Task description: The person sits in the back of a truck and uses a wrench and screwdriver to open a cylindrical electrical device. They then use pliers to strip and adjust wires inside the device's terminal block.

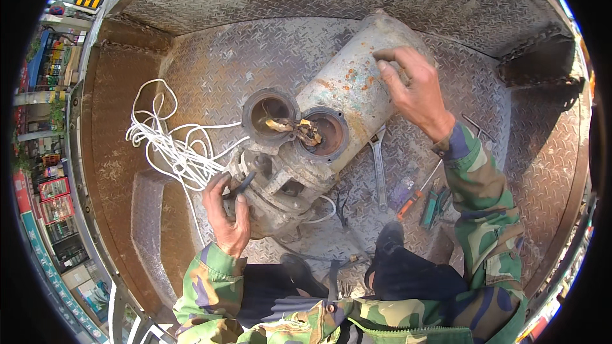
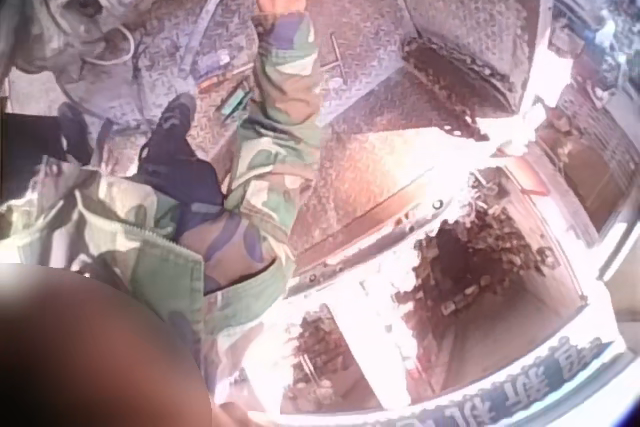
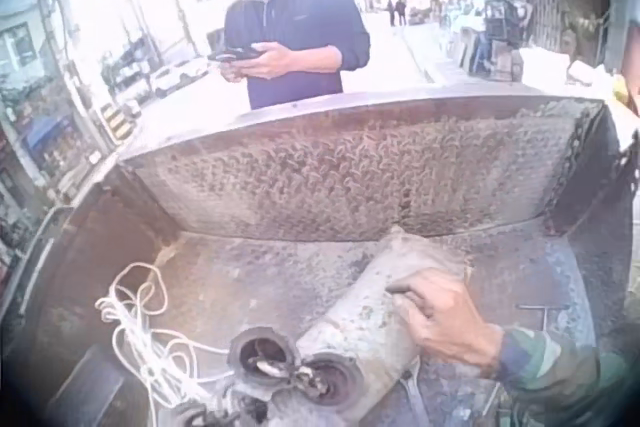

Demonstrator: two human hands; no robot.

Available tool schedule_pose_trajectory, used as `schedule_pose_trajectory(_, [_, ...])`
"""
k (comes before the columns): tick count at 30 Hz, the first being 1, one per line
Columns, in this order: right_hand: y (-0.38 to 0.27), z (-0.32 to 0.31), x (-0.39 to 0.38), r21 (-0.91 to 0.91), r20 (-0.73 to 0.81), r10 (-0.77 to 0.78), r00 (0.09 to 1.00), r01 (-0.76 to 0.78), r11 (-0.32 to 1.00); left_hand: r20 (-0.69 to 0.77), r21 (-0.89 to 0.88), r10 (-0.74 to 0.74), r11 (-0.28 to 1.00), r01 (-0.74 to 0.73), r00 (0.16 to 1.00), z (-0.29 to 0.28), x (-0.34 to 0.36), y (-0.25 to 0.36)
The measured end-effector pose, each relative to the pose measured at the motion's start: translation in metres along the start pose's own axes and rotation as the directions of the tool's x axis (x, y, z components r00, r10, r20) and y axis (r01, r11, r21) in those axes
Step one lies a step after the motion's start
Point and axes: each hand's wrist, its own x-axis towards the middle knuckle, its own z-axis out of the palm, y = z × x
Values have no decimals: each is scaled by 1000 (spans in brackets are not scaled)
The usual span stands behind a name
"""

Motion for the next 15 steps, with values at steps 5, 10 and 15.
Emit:
schedule_pose_trajectory(5, [-90,0,-3,152,369,-14,929,-45,987,13,-156,201,968,-197,979,-12,55,46])
schedule_pose_trajectory(10, [-111,34,-1,38,521,58,851,-91,995,19,-223,15,975,-10,1000,15,84,59])
schedule_pose_trajectory(15, [-107,44,9,76,568,59,821,-124,989,62,-230,-93,968,105,994,41,96,30])
